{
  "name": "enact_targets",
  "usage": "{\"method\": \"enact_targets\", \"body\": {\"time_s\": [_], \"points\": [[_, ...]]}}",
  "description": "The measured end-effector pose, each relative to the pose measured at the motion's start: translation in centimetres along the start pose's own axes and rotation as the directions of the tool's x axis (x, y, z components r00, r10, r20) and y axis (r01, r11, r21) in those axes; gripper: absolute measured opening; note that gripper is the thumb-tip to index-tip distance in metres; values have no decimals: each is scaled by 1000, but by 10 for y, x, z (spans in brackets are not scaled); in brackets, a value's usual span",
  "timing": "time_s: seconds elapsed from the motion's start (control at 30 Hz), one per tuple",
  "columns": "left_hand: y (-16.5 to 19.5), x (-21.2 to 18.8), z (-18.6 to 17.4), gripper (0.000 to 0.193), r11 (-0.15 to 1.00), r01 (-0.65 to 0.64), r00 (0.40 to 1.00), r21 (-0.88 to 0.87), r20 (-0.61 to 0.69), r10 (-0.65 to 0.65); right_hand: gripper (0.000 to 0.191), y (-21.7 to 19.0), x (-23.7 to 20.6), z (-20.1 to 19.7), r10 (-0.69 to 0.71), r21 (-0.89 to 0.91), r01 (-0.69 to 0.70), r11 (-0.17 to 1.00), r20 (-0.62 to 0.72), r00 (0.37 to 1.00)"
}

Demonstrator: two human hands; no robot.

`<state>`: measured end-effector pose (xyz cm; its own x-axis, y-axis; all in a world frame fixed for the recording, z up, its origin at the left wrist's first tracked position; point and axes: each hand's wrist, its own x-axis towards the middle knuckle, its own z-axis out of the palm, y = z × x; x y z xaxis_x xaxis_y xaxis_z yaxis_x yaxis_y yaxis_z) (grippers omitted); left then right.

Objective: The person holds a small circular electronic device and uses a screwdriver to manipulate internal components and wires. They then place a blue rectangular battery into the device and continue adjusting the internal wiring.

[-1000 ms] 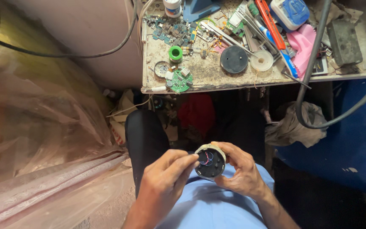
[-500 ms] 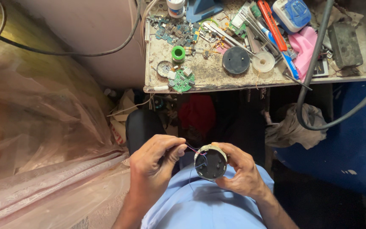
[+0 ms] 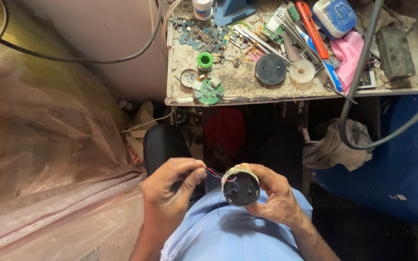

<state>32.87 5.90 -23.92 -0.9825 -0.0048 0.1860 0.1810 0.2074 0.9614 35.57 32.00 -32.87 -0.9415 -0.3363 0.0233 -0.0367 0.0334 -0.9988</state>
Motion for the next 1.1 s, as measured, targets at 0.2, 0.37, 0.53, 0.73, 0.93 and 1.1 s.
{"method": "enact_targets", "body": {"time_s": [0.2,0.37,0.53,0.73,0.93,1.1], "points": [[10,-5,2,34,982,-123,992,144,-21,127,77,-6,1,2,-9,-39,9,999,-18,1000],[27,-6,10,57,868,-381,922,319,196,333,76,-13,5,3,-21,-82,20,996,-10,1000],[28,-2,24,45,851,-352,934,390,199,296,74,-18,7,5,0,-137,-3,991,-26,1000],[18,-7,25,16,957,-132,989,259,104,108,74,-18,6,6,0,-187,-3,982,-14,1000],[10,-3,13,14,971,240,953,-12,191,-233,77,-12,2,6,97,-47,-97,994,-9,995],[15,-1,-3,38,992,98,949,-81,307,-69,78,-5,-2,3,96,71,-97,993,20,995]]}}
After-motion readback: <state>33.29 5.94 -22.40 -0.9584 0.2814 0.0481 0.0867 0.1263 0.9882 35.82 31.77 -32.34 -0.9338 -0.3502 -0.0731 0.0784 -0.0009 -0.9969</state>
